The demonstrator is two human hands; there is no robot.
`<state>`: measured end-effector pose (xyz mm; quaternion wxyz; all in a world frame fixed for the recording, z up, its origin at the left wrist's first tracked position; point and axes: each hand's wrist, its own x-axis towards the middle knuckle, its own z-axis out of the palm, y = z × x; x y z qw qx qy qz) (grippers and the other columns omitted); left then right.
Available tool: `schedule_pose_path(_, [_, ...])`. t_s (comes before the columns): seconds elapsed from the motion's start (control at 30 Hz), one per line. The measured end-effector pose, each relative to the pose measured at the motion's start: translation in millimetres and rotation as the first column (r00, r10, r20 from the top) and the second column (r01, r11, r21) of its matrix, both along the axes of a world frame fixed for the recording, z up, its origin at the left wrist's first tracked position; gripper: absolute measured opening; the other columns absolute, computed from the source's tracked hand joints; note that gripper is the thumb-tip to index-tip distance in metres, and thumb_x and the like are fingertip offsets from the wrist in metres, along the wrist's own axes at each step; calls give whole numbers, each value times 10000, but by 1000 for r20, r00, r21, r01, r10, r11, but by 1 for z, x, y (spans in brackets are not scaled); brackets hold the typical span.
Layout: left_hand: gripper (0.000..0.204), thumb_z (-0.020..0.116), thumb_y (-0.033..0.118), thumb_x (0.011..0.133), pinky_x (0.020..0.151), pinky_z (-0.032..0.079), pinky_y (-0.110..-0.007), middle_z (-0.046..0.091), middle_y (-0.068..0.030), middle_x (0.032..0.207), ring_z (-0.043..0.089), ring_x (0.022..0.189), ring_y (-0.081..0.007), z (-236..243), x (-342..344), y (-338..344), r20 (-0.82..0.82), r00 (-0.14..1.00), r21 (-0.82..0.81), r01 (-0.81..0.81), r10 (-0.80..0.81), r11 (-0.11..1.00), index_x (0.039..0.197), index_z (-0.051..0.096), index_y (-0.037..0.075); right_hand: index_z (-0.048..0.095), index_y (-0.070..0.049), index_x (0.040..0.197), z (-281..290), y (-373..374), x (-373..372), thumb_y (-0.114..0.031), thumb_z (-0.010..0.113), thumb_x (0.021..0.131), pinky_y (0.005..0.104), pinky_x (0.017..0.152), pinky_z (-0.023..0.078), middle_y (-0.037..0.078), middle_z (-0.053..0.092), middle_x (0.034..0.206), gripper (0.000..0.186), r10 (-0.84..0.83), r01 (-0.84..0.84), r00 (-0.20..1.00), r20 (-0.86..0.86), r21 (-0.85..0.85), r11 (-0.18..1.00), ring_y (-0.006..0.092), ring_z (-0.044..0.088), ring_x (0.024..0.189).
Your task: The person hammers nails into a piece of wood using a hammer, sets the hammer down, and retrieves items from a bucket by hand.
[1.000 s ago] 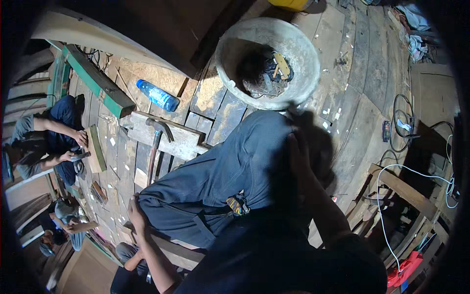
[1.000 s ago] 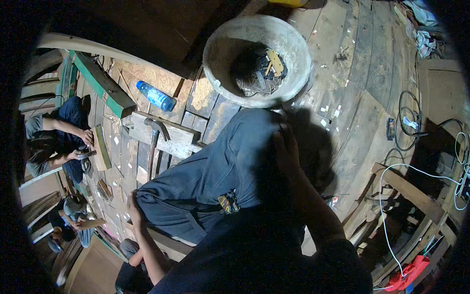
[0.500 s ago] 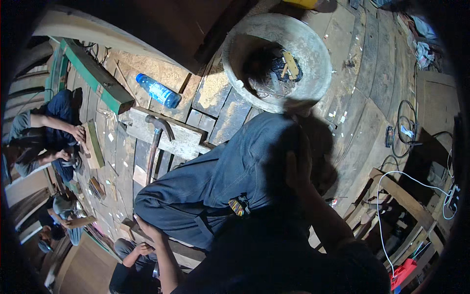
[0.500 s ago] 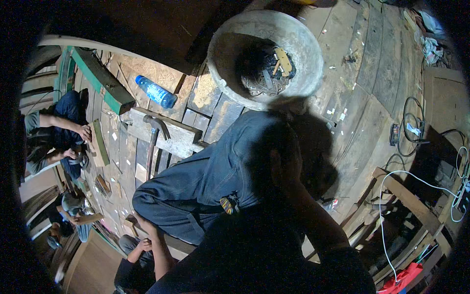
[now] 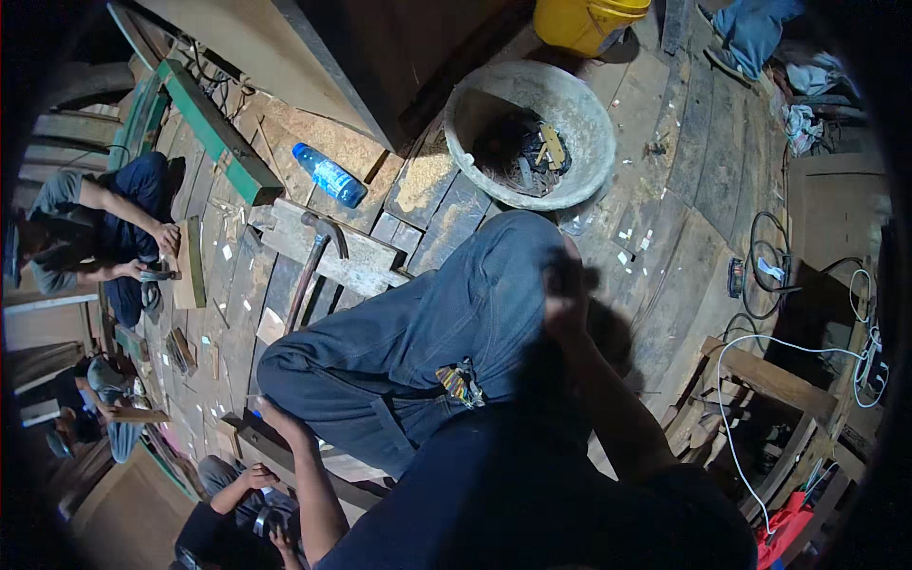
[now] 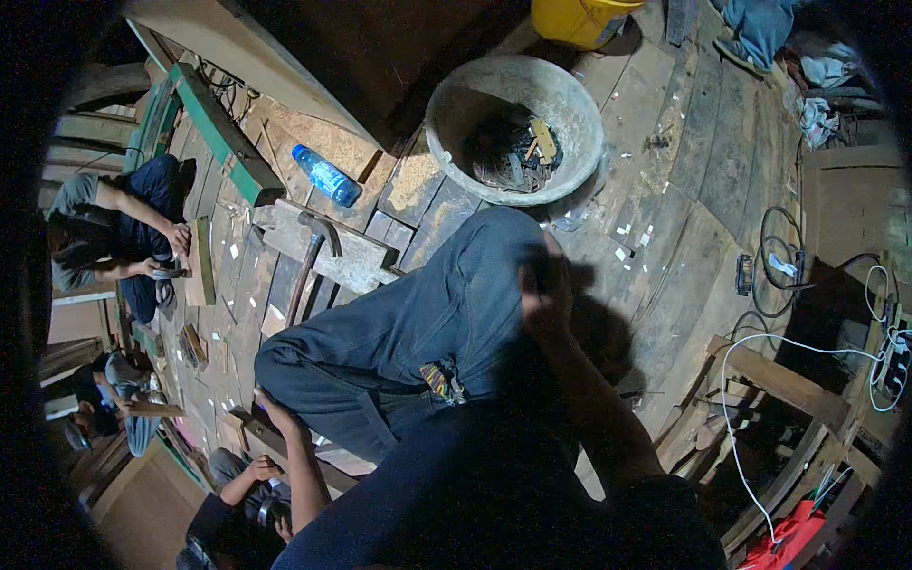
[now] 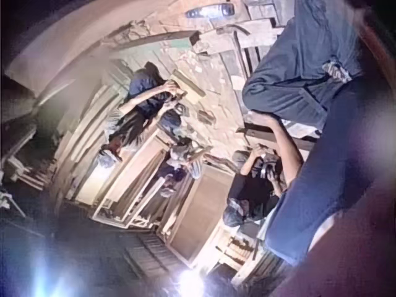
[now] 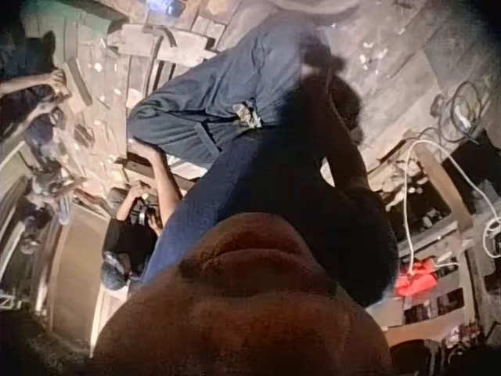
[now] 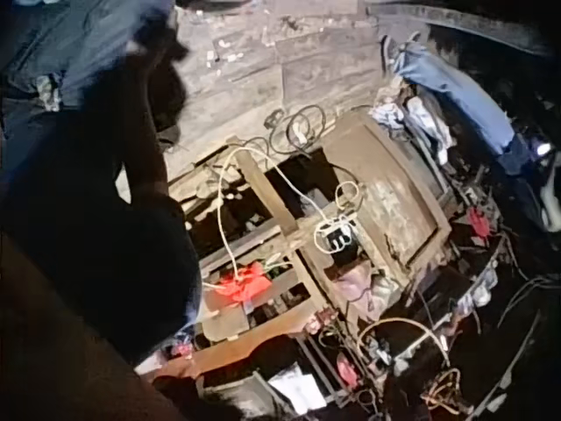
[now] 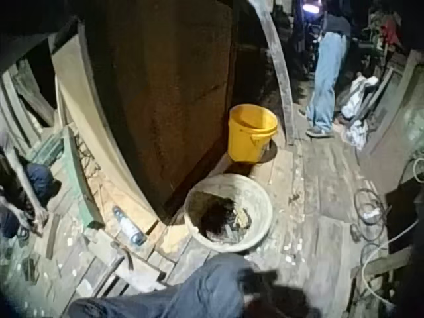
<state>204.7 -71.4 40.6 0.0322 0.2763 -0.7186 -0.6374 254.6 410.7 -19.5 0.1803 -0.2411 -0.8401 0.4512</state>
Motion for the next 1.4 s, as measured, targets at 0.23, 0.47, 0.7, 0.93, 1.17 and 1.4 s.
schedule_pose_path(0.23, [731,263,575,981,1100,280,-385,319,-138,1490,358,1328,-296,-35,96,14,174,961,211,-249,214,945,1458,269,21,393,35,1349,-64,18,53,-481,396,978,354,898,451,128,570,1151,636,136,61,983,125,-914,401,208,544,1021])
schedule_pose_path(0.47, [751,237,590,976,1093,278,-380,338,-148,1480,365,1322,-309,-29,110,27,297,941,340,-263,162,903,1450,277,9,372,30,1373,-135,30,98,-536,360,974,359,919,442,145,563,1177,693,267,-140,964,-22,-891,431,217,544,1047])
schedule_pose_path(0.7, [772,260,602,967,1065,317,-393,379,-167,1436,404,1275,-328,-16,120,52,376,869,211,-419,322,883,1430,293,-16,379,31,1369,57,18,-20,-387,369,1002,383,1086,295,212,412,1391,556,-119,79,990,-74,-404,911,288,390,1309])
schedule_pose_path(0.93, [710,263,538,988,1061,328,-381,397,-158,1420,422,1255,-311,-38,127,44,246,905,220,-401,347,889,1412,323,-29,538,-71,1268,78,-47,-34,-254,619,793,515,1094,256,144,447,1400,515,580,-678,725,372,535,504,329,360,1336])
schedule_pose_path(1.17, [724,291,537,990,1049,346,-373,393,-164,1416,438,1236,-304,-29,117,55,289,864,68,-447,412,892,1402,323,-57,354,-136,1438,72,-15,20,-415,488,865,512,1130,165,94,308,1515,652,737,-840,153,658,480,-254,282,283,1392])
schedule_pose_path(1.4, [718,283,529,997,1073,319,-360,380,-170,1423,415,1256,-295,-42,130,43,268,883,124,-428,385,895,1403,315,-62,588,-44,1224,57,138,-65,-255,518,936,440,1026,370,189,568,1245,364,-22,-136,972,234,636,759,361,539,1153])
